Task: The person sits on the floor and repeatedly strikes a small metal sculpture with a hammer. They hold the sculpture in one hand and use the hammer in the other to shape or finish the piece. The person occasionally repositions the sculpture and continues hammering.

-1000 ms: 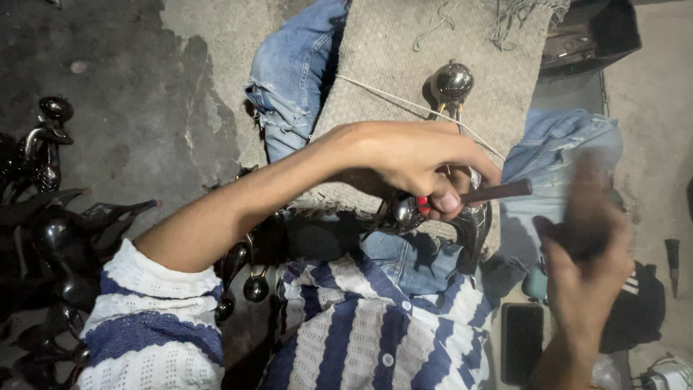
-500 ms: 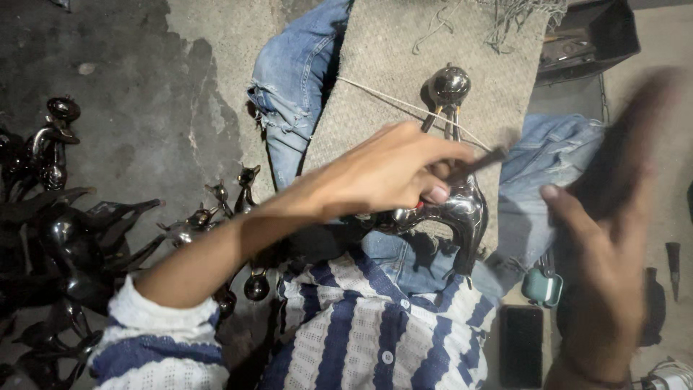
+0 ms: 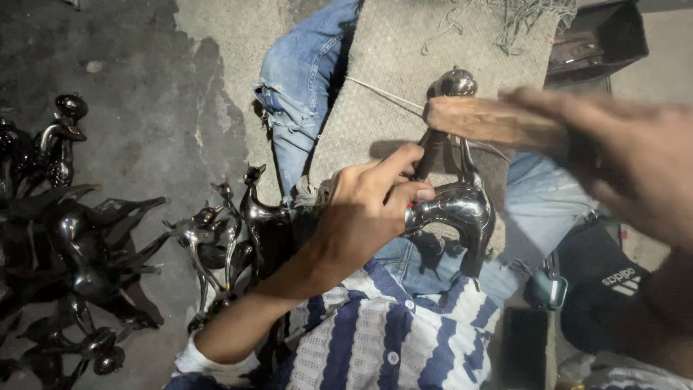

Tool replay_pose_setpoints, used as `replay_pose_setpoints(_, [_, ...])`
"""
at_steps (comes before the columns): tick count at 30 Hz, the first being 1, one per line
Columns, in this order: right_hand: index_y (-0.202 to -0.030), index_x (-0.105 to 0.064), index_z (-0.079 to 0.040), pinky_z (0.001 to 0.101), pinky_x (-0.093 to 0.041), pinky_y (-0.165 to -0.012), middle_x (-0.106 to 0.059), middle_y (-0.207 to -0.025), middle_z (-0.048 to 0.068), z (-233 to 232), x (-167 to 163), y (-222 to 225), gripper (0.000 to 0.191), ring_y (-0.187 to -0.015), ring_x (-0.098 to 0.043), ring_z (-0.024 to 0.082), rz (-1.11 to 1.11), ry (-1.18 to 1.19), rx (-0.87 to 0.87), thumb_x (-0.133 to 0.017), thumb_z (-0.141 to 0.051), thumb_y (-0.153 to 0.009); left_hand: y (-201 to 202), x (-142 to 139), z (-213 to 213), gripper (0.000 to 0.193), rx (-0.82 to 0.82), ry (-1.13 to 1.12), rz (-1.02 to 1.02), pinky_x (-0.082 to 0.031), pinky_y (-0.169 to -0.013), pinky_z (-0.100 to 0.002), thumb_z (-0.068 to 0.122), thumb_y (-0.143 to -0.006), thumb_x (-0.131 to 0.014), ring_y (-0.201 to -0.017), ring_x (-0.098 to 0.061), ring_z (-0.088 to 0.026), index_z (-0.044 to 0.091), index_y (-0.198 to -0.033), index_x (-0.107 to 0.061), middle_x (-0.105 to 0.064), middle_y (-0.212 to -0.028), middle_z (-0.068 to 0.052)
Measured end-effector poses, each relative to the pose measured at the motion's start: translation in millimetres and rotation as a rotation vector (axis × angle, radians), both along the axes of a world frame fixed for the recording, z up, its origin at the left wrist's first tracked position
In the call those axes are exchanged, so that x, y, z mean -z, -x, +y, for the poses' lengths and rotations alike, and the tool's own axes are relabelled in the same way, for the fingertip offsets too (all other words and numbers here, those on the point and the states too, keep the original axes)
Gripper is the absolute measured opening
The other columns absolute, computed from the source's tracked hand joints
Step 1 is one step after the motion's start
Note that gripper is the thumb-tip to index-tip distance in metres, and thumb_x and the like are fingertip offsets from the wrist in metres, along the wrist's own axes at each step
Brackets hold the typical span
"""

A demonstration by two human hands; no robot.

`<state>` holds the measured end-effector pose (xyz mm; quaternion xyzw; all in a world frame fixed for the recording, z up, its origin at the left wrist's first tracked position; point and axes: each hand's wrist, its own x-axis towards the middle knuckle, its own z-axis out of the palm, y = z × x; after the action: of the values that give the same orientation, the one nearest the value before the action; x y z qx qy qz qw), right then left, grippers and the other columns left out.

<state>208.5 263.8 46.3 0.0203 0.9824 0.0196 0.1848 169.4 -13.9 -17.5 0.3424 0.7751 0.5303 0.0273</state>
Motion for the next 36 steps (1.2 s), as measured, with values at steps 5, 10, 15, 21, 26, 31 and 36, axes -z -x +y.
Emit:
replay_pose_setpoints(5, [-0.155, -0.035, -0.003, 0.0412, -0.059, -0.095, -0.059, -0.134, 0.027, -14.1, -5.5, 7.2, 0.059, -0.118, -0.066, 0.034, 0.530, 0.765, -0.159, -0.057, 0.006, -0.101, -2.2, -3.4, -7.3, 0.017, -0.064, 0.050, -0.032, -0.057, -0.051, -0.031, 0.005, -0.097, -0.069, -0.064, -0.076, -0.020, -0.002, -0.112, -0.067, -0.077, -0.083, -0.013])
replay_pose_setpoints(10, [-0.145, -0.046, -0.003, 0.0399, -0.058, -0.096, -0.065, -0.126, 0.024, -22.2, -10.6, 7.4, 0.052, -0.114, -0.069, 0.031, 0.456, 0.674, -0.095, -0.062, 0.005, -0.096, -9.0, -3.5, -9.6, 0.025, -0.108, -0.015, 0.012, -0.060, -0.055, -0.029, 0.001, -0.097, -0.069, -0.072, -0.077, -0.022, -0.005, -0.121, -0.064, -0.076, -0.091, -0.017])
replay_pose_setpoints(15, [-0.135, -0.056, -0.002, 0.0387, -0.058, -0.096, -0.070, -0.118, 0.021, -24.4, -12.8, -3.6, 0.046, -0.111, -0.072, 0.027, 0.366, 0.603, -0.084, -0.067, 0.004, -0.090, -12.9, 3.9, -2.1, 0.022, -0.113, 0.024, 0.174, -0.064, -0.065, -0.031, 0.001, -0.096, -0.071, -0.084, -0.077, -0.026, -0.008, -0.115, -0.065, -0.075, -0.102, -0.023])
replay_pose_setpoints(21, [-0.148, -0.045, 0.000, 0.0404, -0.052, -0.098, -0.062, -0.135, 0.025, -6.2, 3.1, -11.7, 0.060, -0.121, -0.064, 0.032, 0.458, 0.688, -0.196, -0.056, 0.011, -0.090, 4.5, 3.1, 10.3, 0.014, 0.055, -0.051, 0.405, -0.058, -0.060, -0.033, 0.001, -0.101, -0.061, -0.078, -0.074, -0.021, -0.005, -0.113, -0.058, -0.075, -0.106, -0.021])
replay_pose_setpoints(26, [-0.158, -0.040, -0.009, 0.0423, -0.056, -0.095, -0.063, -0.133, 0.023, 9.9, 22.1, -31.0, 0.079, -0.117, -0.067, 0.035, 0.310, 0.518, 0.028, -0.063, 0.007, -0.085, 21.1, -0.2, 20.0, 0.036, 0.256, 0.174, -0.333, -0.035, -0.024, -0.027, 0.000, -0.094, -0.051, -0.034, -0.055, -0.010, -0.004, -0.128, -0.061, -0.078, -0.091, -0.021])
replay_pose_setpoints(31, [-0.159, -0.046, -0.015, 0.0456, -0.058, -0.089, -0.068, -0.129, 0.021, 1.3, 37.2, -68.9, 0.086, -0.107, -0.071, 0.036, 0.306, 0.323, 0.223, -0.077, 0.002, -0.081, 34.7, 4.9, 31.1, 0.038, 0.442, 0.178, -0.219, -0.046, -0.040, -0.023, -0.002, -0.097, -0.050, -0.055, -0.065, -0.007, -0.001, -0.133, -0.060, -0.078, -0.097, -0.022])
replay_pose_setpoints(36, [-0.150, -0.044, 0.002, 0.0406, -0.058, -0.101, -0.063, -0.134, 0.021, -23.4, 66.3, -97.5, 0.070, -0.119, -0.067, 0.031, 0.776, 0.886, 0.241, -0.065, 0.009, -0.083, 40.9, -8.1, 50.4, 0.042, 0.556, 0.359, -0.346, -0.055, -0.041, -0.028, -0.002, -0.088, -0.055, -0.064, -0.077, -0.012, 0.005, -0.129, -0.062, -0.078, -0.102, -0.016])
